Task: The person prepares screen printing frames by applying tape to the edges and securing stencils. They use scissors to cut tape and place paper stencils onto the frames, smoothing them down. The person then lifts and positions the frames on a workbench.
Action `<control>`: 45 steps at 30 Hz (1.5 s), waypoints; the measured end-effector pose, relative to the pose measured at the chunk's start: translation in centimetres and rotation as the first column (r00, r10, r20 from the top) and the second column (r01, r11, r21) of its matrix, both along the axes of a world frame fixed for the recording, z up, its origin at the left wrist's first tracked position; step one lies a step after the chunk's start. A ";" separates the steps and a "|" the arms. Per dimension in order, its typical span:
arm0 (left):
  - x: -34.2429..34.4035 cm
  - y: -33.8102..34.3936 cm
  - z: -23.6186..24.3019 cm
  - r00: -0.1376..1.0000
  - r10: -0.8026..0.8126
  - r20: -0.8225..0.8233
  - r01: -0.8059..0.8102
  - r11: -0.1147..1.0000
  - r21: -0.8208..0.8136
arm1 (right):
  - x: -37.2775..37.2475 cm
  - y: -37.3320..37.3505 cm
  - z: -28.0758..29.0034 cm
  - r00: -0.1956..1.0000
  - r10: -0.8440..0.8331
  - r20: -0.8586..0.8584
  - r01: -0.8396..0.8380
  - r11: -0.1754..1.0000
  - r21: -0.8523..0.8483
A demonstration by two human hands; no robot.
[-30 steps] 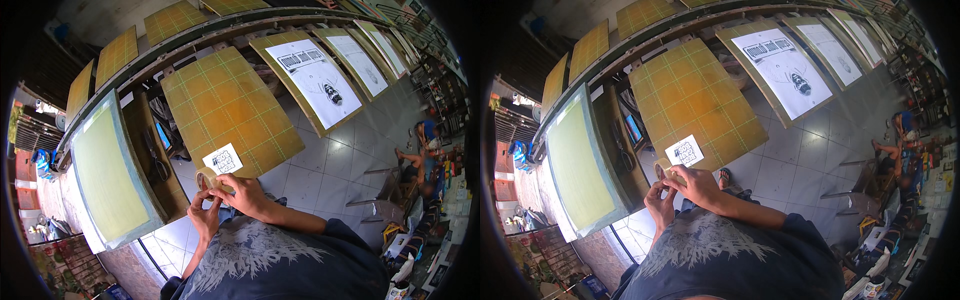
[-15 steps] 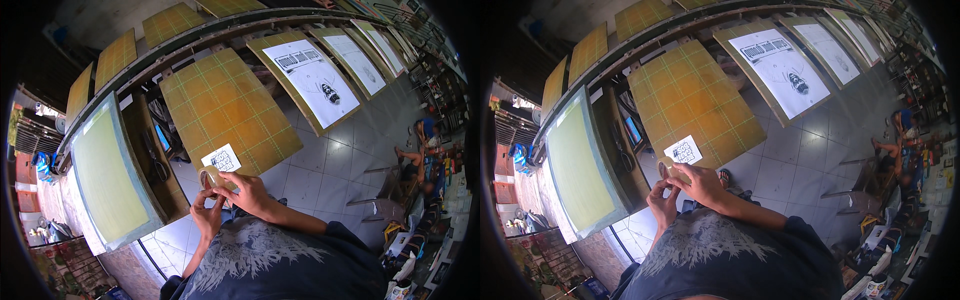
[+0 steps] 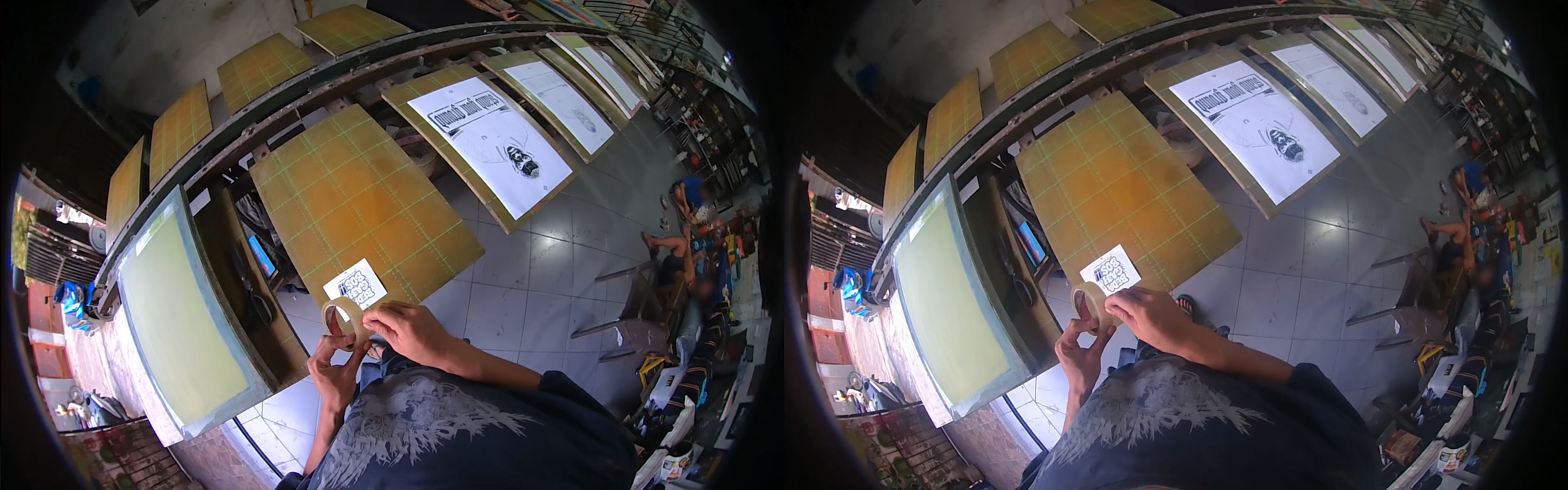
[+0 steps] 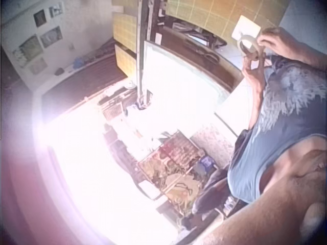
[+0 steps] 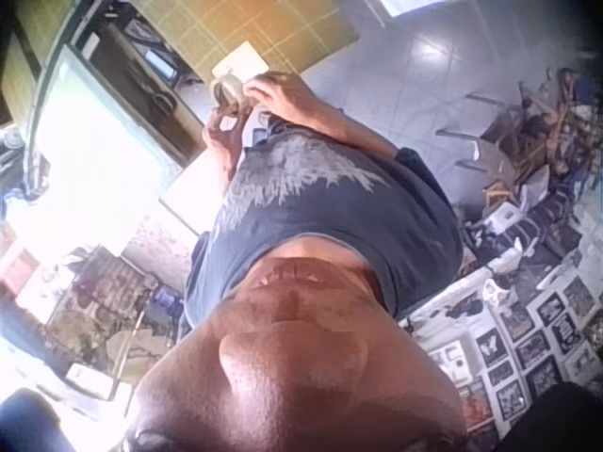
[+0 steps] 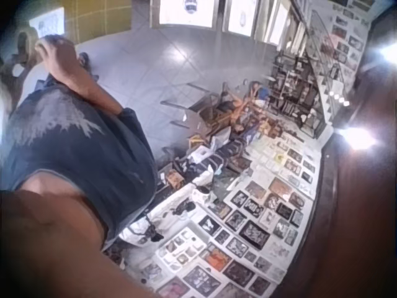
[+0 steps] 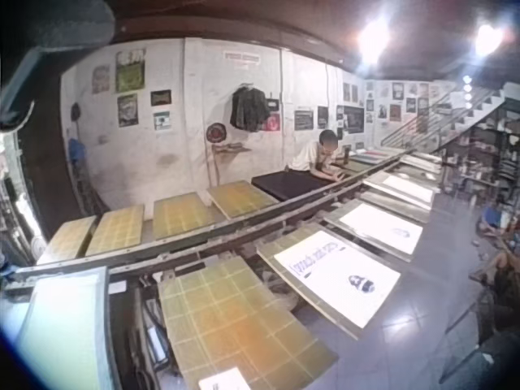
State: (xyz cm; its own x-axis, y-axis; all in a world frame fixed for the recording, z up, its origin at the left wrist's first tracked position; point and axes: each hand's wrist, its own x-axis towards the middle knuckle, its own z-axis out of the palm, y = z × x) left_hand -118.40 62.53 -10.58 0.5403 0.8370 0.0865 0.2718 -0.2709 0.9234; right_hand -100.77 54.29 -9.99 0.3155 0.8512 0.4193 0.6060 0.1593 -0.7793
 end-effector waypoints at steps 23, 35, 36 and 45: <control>1.4 0.1 1.7 0.992 0.033 0.121 -0.014 0.989 -0.148 | -0.2 0.8 1.2 0.986 -0.127 0.108 0.103 0.974 0.204; 0.0 0.7 1.4 0.996 0.076 0.049 -0.072 0.995 -0.069 | -1.0 1.4 1.5 0.999 -0.032 0.008 0.032 0.998 0.050; 0.1 0.7 1.3 0.994 0.082 0.067 -0.077 0.995 -0.069 | -1.2 1.7 1.4 0.999 -0.050 -0.023 0.051 0.996 0.066; 0.3 1.0 1.3 0.998 0.041 0.047 -0.039 0.999 -0.029 | -0.9 1.5 0.9 0.993 -0.122 -0.004 0.122 0.990 0.072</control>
